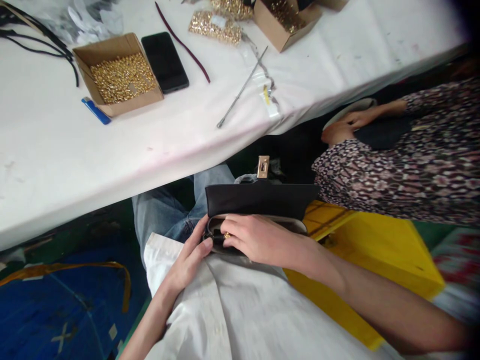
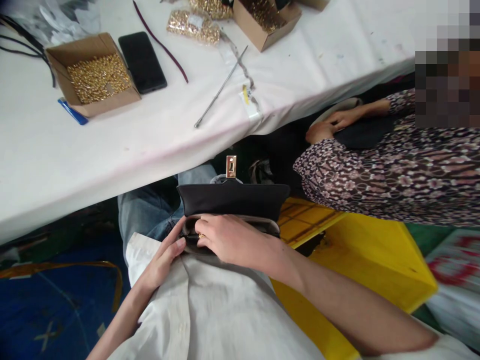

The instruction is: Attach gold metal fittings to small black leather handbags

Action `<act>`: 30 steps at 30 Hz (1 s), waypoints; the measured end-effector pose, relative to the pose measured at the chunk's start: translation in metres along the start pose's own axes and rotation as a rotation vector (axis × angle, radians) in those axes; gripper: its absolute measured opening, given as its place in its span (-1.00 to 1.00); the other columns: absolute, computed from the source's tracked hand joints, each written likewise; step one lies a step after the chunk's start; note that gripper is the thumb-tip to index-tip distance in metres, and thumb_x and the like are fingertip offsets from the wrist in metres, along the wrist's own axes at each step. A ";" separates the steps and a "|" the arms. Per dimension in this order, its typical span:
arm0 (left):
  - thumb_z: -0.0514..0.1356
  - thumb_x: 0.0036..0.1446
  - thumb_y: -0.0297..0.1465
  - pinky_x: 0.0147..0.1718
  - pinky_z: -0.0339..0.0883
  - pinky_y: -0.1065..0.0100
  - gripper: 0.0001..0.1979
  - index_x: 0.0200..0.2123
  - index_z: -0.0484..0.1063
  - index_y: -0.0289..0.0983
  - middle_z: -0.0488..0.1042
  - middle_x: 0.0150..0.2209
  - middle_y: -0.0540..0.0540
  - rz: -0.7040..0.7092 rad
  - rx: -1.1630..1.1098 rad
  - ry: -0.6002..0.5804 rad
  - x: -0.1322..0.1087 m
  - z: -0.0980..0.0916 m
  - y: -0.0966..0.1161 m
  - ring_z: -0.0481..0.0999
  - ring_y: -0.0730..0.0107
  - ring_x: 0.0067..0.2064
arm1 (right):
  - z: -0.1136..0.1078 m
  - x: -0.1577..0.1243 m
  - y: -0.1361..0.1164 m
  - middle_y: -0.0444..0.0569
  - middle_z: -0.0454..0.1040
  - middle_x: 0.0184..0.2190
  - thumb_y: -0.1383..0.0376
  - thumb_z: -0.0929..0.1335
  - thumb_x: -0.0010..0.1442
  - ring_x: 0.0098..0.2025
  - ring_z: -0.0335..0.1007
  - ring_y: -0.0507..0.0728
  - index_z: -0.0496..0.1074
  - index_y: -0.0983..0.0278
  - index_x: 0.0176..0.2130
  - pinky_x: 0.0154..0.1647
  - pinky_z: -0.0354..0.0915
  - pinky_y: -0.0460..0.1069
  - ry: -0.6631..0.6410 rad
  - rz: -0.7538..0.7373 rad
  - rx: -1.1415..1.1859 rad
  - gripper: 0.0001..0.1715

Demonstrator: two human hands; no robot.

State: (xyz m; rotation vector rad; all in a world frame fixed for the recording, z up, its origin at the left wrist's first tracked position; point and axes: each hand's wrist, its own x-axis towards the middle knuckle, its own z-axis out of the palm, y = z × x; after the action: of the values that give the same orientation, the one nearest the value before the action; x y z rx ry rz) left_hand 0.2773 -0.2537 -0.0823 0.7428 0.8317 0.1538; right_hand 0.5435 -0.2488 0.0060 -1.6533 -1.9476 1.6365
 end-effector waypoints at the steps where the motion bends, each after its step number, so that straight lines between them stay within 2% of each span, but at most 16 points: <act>1: 0.13 0.60 -0.09 0.66 -0.19 -0.13 -0.32 0.65 0.11 -0.04 0.11 0.65 -0.04 -0.018 -0.007 -0.002 0.001 0.001 0.002 -0.02 -0.08 0.67 | 0.002 -0.003 0.000 -0.07 0.57 -0.12 0.37 0.49 0.51 -0.16 0.55 0.16 0.51 0.21 -0.12 -0.11 0.38 0.05 0.037 0.024 -0.012 -0.89; 7: 0.13 0.59 -0.06 0.66 -0.19 -0.18 -0.30 0.65 0.09 -0.05 0.06 0.66 -0.04 -0.057 -0.006 0.010 0.005 0.005 0.010 0.00 -0.10 0.67 | 0.001 -0.009 -0.004 -0.12 0.49 -0.17 0.38 0.48 0.54 -0.21 0.50 0.12 0.41 0.22 -0.15 -0.14 0.33 0.04 0.114 0.138 0.079 -0.80; 12: 0.12 0.60 -0.05 0.67 -0.26 -0.12 -0.31 0.66 0.07 0.00 0.07 0.66 0.00 -0.055 0.032 0.019 0.004 0.006 0.011 -0.04 -0.04 0.68 | 0.003 -0.004 -0.006 -0.14 0.48 -0.18 0.47 0.49 0.49 -0.16 0.47 0.11 0.41 0.22 -0.17 -0.08 0.30 0.04 0.151 0.107 0.201 -0.75; 21: 0.11 0.61 -0.06 0.68 -0.37 -0.05 -0.22 0.70 -0.16 0.03 -0.18 0.71 0.04 0.018 0.155 -0.064 -0.003 0.007 0.023 -0.25 0.02 0.71 | 0.020 0.001 -0.004 -0.05 0.51 -0.06 0.48 0.45 0.50 -0.03 0.53 0.19 0.41 0.19 -0.08 0.02 0.41 0.07 0.241 0.053 0.225 -0.79; 26: 0.14 0.60 -0.07 0.68 -0.39 -0.05 -0.14 0.71 -0.28 -0.03 -0.28 0.72 -0.01 0.030 0.151 -0.064 -0.001 0.015 0.023 -0.29 0.01 0.71 | 0.030 0.001 -0.009 0.01 0.55 0.00 0.36 0.38 0.60 -0.02 0.59 0.20 0.46 0.18 -0.02 0.03 0.49 0.08 0.284 0.084 0.038 -0.93; 30: 0.13 0.60 -0.07 0.68 -0.41 -0.07 -0.15 0.71 -0.27 -0.04 -0.30 0.72 -0.02 0.027 0.119 -0.016 0.002 0.023 0.019 -0.31 -0.01 0.71 | 0.032 0.001 -0.015 0.04 0.57 0.00 0.39 0.33 0.62 -0.10 0.61 0.17 0.50 0.22 -0.07 -0.16 0.44 0.04 0.302 0.128 -0.165 -0.84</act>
State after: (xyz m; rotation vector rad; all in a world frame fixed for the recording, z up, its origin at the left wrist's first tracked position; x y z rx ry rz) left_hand 0.2979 -0.2512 -0.0611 0.8656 0.8211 0.1229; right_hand 0.5124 -0.2657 0.0032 -1.9894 -1.9006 1.1992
